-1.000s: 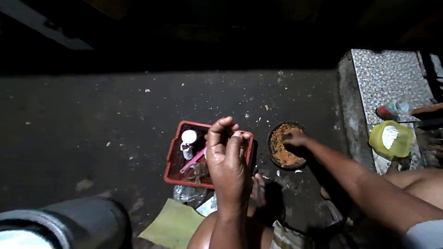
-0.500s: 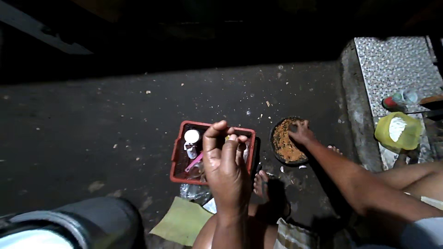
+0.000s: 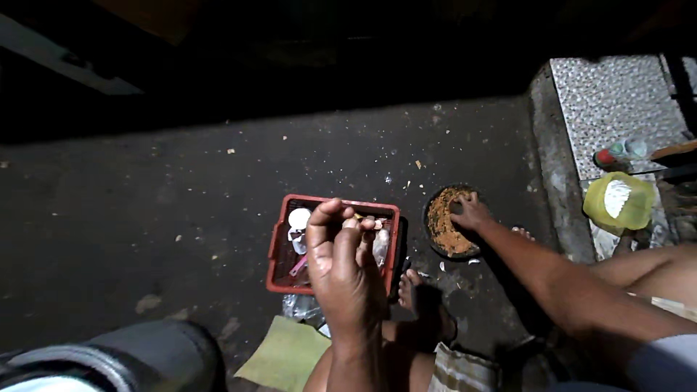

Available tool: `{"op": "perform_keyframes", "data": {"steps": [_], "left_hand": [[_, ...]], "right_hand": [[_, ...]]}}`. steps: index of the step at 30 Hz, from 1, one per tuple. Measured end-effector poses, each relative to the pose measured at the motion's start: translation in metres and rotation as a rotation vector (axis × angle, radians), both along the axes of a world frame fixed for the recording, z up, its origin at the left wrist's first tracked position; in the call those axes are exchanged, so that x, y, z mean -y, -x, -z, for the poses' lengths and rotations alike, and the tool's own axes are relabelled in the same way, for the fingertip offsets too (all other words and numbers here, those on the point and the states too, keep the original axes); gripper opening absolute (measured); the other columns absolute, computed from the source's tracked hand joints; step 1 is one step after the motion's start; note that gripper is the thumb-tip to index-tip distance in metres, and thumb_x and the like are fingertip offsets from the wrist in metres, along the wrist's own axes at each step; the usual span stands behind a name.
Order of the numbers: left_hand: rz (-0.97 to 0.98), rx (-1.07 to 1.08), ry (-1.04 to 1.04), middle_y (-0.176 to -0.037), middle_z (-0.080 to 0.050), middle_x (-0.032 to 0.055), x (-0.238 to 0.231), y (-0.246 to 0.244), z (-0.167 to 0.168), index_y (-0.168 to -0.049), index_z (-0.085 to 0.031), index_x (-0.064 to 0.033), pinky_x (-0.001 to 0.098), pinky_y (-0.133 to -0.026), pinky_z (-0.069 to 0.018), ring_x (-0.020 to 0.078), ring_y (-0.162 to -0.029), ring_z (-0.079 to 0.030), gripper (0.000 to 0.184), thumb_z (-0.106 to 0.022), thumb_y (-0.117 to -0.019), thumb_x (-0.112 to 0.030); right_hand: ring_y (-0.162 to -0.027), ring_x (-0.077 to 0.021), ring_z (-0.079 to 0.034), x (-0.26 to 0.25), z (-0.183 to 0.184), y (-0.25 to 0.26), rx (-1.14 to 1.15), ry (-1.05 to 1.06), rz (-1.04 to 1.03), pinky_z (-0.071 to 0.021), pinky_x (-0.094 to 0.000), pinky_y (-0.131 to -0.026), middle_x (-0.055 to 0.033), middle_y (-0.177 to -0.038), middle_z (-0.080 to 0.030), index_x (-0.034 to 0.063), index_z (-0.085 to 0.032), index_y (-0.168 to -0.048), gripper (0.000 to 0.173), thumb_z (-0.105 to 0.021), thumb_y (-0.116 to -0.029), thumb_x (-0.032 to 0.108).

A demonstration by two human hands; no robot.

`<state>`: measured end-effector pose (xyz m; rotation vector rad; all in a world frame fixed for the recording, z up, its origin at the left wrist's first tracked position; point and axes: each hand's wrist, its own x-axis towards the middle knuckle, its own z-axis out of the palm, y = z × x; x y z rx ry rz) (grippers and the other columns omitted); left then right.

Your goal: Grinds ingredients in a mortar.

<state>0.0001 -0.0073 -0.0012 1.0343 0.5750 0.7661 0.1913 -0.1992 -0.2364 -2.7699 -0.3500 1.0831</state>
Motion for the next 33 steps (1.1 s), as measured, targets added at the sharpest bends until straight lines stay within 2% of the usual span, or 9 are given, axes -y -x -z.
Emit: {"op": "perform_keyframes", "data": {"steps": [9, 11, 13, 15, 16, 18, 24, 28, 33], "left_hand": [[0.014, -0.047, 0.008, -0.102, -0.062, -0.0041, 0.003, -0.004, 0.005, -0.120, -0.057, -0.0154, 0.0207, -0.075, -0.0569, 0.0053, -0.083, -0.064, 0.029, -0.040, -0.1016, -0.001], [0.014, -0.044, 0.008, -0.102, -0.062, -0.0044, 0.004, -0.007, 0.003, -0.120, -0.058, -0.0154, 0.0206, -0.074, -0.0570, 0.0052, -0.083, -0.064, 0.030, -0.041, -0.1011, 0.000], [0.015, -0.039, 0.011, -0.102, -0.062, -0.0041, 0.004, -0.004, 0.002, -0.120, -0.057, -0.0143, 0.0212, -0.075, -0.0577, 0.0054, -0.082, -0.064, 0.029, -0.040, -0.1014, 0.001], [0.018, -0.029, 0.009, -0.103, -0.061, -0.0042, 0.003, -0.002, 0.003, -0.122, -0.055, -0.0142, 0.0221, -0.078, -0.0584, 0.0057, -0.085, -0.065, 0.030, -0.039, -0.1017, 0.001], [0.011, -0.019, 0.007, -0.103, -0.061, -0.0039, 0.001, -0.002, 0.003, -0.122, -0.055, -0.0141, 0.0223, -0.077, -0.0583, 0.0062, -0.085, -0.065, 0.030, -0.039, -0.1014, 0.001], [0.008, -0.006, 0.002, -0.101, -0.061, -0.0045, -0.001, -0.002, 0.003, -0.121, -0.055, -0.0155, 0.0217, -0.076, -0.0581, 0.0059, -0.084, -0.065, 0.030, -0.039, -0.1017, 0.000], [0.074, -0.040, -0.016, -0.104, -0.060, -0.0039, 0.004, -0.008, 0.009, -0.122, -0.055, -0.0147, 0.0230, -0.080, -0.0571, 0.0065, -0.089, -0.064, 0.028, -0.042, -0.1022, 0.000], [0.059, -0.034, -0.013, -0.106, -0.059, -0.0036, 0.002, -0.003, 0.003, -0.123, -0.055, -0.0141, 0.0212, -0.078, -0.0558, 0.0057, -0.088, -0.063, 0.028, -0.042, -0.1023, -0.001], [0.024, -0.026, -0.023, -0.107, -0.059, -0.0059, -0.001, 0.004, -0.001, -0.125, -0.053, -0.0137, 0.0198, -0.078, -0.0567, 0.0038, -0.087, -0.063, 0.028, -0.042, -0.1025, -0.001]], "right_hand": [[-0.117, -0.0485, -0.063, 0.010, 0.014, 0.021, 0.019, 0.000, -0.295, -0.0531, -0.0630, -0.094, -0.0274, -0.159, -0.037, 0.0204, -0.053, -0.148, 0.058, -0.065, -0.0971, 0.046], [-0.115, -0.0491, -0.064, -0.012, -0.030, -0.009, -0.018, 0.011, -0.230, -0.0540, -0.0640, -0.092, -0.0290, -0.156, -0.039, 0.0144, -0.055, -0.147, 0.055, -0.068, -0.0975, 0.036], [-0.140, -0.0454, -0.047, -0.038, -0.093, -0.022, -0.299, 0.160, -0.077, -0.0412, -0.0611, -0.112, -0.0233, -0.167, -0.024, 0.0137, -0.041, -0.157, 0.058, -0.062, -0.1050, 0.027], [-0.135, -0.0464, -0.051, -0.004, -0.069, -0.010, -0.189, 0.093, -0.042, -0.0452, -0.0630, -0.107, -0.0266, -0.161, -0.032, 0.0131, -0.047, -0.152, 0.057, -0.065, -0.1027, 0.034], [-0.116, -0.0488, -0.063, 0.027, -0.024, 0.006, 0.061, -0.043, -0.068, -0.0544, -0.0657, -0.089, -0.0308, -0.148, -0.047, 0.0125, -0.060, -0.139, 0.056, -0.073, -0.0934, 0.041], [-0.118, -0.0466, -0.063, 0.049, 0.014, 0.030, 0.036, 0.003, -0.120, -0.0546, -0.0627, -0.092, -0.0275, -0.157, -0.039, 0.0195, -0.056, -0.144, 0.061, -0.068, -0.0926, 0.050], [-0.115, -0.0448, -0.064, 0.036, 0.013, 0.017, -0.025, 0.063, -0.172, -0.0558, -0.0608, -0.090, -0.0247, -0.160, -0.033, 0.0218, -0.052, -0.147, 0.060, -0.067, -0.0957, 0.049], [-0.126, -0.0496, -0.055, 0.047, 0.025, -0.010, -0.085, -0.088, 0.168, -0.0493, -0.0689, -0.096, -0.0284, -0.154, -0.040, 0.0229, -0.052, -0.146, 0.062, -0.069, -0.0949, 0.053], [-0.143, -0.0454, -0.042, 0.061, -0.013, 0.045, -0.239, -0.023, 0.375, -0.0401, -0.0576, -0.114, -0.0319, -0.158, -0.033, 0.0096, -0.039, -0.155, 0.069, -0.060, -0.1017, 0.048]]}}
